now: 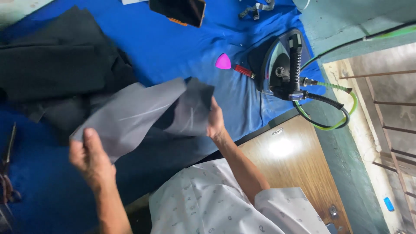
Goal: The person unfolds a large piece of dark grey fabric on a blue work surface and uses shears to cut along marked lines. They separate the cut sections, reposition the fabric, and continue cutting out specific shapes, stacking the finished pieces on the table.
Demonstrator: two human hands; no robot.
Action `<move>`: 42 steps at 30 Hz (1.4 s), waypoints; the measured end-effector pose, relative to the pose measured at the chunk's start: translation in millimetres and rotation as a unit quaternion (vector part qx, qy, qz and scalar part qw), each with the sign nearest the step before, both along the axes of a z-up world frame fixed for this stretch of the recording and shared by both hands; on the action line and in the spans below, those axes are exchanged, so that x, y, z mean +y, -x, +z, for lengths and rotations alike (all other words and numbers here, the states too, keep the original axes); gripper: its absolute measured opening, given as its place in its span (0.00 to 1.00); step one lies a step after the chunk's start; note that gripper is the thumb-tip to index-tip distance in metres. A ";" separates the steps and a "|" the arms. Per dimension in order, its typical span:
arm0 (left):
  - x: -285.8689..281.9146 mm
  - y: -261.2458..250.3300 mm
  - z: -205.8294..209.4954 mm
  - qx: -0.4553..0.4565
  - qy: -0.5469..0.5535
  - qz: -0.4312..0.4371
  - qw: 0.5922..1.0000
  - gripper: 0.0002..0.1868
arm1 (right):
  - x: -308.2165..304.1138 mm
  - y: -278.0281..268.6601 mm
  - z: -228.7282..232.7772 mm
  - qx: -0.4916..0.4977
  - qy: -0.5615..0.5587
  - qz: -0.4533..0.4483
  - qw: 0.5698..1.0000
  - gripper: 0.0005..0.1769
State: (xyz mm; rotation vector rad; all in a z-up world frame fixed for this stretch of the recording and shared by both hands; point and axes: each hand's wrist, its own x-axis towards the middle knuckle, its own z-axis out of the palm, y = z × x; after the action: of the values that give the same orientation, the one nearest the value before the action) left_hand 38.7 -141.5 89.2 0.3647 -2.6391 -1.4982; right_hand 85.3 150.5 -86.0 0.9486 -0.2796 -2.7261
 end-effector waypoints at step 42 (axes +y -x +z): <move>-176.6 -136.6 -118.8 0.097 0.075 -0.155 0.980 0.14 | 30.3 -48.3 149.6 0.034 -0.843 -0.069 0.532 0.09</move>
State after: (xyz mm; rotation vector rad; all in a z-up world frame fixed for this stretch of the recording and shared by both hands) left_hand 175.3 -318.2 -29.6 -0.2062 -2.7163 -1.3133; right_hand 133.6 180.8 63.6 0.9043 2.7517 -2.2863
